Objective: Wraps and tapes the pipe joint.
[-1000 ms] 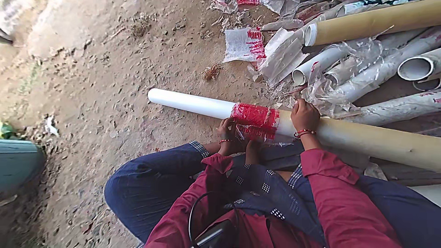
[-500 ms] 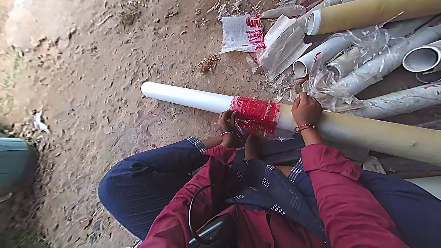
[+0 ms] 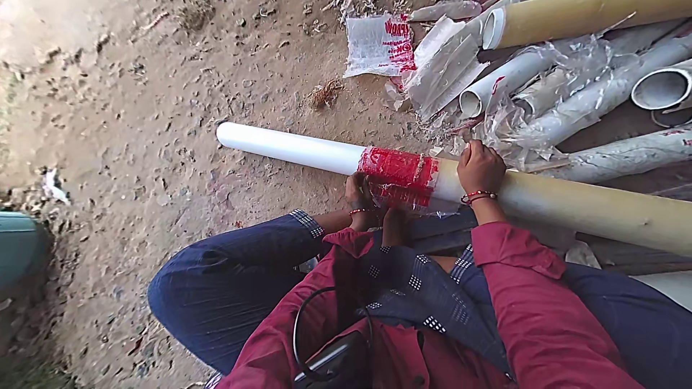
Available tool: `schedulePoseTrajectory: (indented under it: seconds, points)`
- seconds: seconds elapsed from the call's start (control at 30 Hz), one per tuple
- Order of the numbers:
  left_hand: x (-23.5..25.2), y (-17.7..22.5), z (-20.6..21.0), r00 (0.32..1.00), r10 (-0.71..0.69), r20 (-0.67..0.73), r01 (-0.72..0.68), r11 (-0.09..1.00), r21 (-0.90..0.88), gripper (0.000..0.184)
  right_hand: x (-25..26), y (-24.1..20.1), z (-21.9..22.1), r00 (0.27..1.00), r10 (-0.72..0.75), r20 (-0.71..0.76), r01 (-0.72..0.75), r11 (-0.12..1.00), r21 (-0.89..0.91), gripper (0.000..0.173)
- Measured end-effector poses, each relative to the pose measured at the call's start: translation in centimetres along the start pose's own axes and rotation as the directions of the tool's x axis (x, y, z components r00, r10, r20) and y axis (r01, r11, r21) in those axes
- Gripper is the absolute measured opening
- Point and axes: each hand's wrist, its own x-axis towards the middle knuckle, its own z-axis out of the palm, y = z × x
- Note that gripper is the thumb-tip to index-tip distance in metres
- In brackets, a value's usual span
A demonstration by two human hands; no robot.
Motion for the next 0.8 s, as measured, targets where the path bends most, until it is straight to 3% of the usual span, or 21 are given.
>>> schedulePoseTrajectory:
  seconds: [0.13,0.2,0.47,0.6,0.8]
  points:
    - [0.1,-1.5,0.3,0.999,0.019,-0.048,-0.023,0.996,-0.086,0.025,0.1,0.1,0.1,1.0,-0.003,0.006,0.003,1.0,-0.005,0.034]
    - [0.3,-1.2,-0.1,1.0,-0.006,-0.014,0.005,0.997,-0.082,0.024,0.1,0.0,0.1,1.0,-0.011,-0.006,0.011,1.0,0.001,0.033]
    - [1.1,0.3,-0.6,0.995,0.034,-0.094,-0.037,0.999,-0.038,0.018,0.1,0.0,0.1,0.999,-0.029,-0.03,0.029,0.999,0.012,0.033]
    - [2.4,1.6,-1.9,0.998,-0.03,0.053,0.026,0.998,0.06,0.018,0.1,0.0,0.1,1.0,-0.013,-0.004,0.013,1.0,0.011,0.034]
    - [3.3,1.6,-2.3,0.971,0.038,0.235,-0.104,0.956,0.274,0.024,0.1,0.1,0.2,1.0,-0.02,0.006,0.02,1.0,0.015,0.033]
